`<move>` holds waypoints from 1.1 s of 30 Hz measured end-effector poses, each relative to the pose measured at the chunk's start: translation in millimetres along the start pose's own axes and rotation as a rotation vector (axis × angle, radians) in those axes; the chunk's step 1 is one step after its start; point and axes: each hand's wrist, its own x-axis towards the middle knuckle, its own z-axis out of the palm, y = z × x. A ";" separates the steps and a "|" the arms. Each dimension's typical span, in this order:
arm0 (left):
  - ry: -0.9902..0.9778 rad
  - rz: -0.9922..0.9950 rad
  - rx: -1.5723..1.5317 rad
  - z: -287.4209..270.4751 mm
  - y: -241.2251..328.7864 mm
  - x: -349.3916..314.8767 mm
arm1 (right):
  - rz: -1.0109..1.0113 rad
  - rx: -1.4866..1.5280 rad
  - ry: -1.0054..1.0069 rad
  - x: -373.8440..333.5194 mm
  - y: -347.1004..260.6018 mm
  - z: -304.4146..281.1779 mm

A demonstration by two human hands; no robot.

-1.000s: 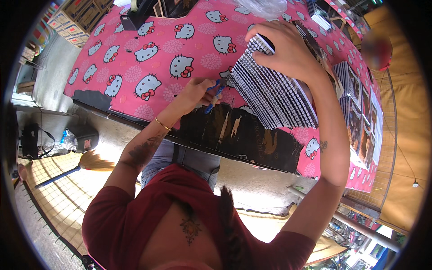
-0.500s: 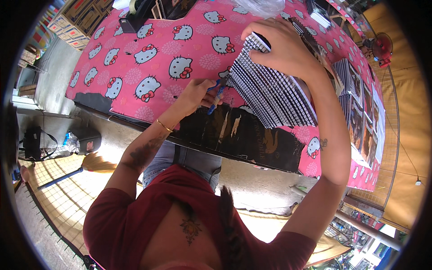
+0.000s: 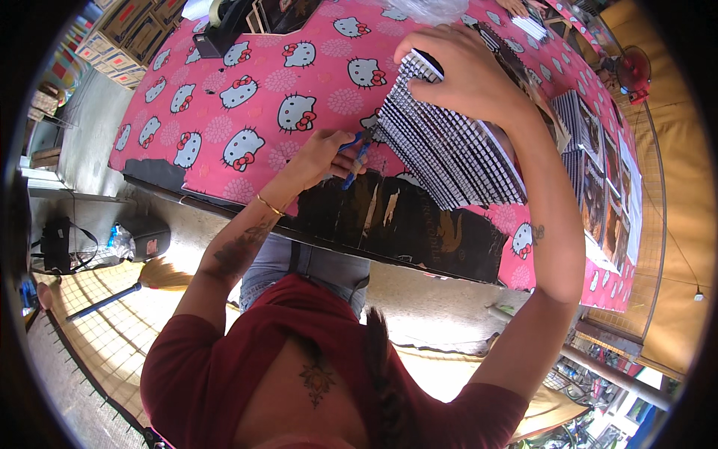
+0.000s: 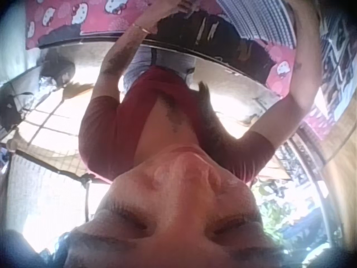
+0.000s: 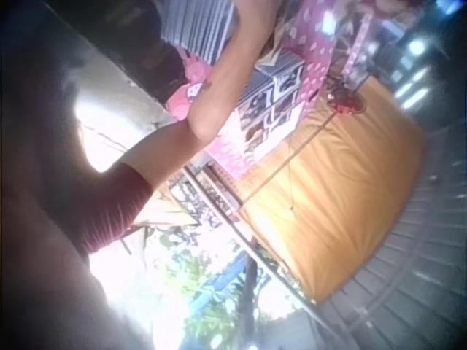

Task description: The person uses shears to trim the plastic coils on spiral notebooks and organizes the notebooks into stacks on a table.

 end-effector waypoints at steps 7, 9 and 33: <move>0.256 0.578 0.827 6.5 -13.3 3.2 | -0.010 -0.006 0.014 1.1 -1.4 0.5; 0.293 0.726 1.167 8.7 -10.9 1.6 | -0.009 -0.006 0.013 1.0 -1.6 -0.1; -0.077 -0.053 0.362 -5.5 15.3 15.3 | -0.034 -0.009 0.055 -1.9 1.1 1.7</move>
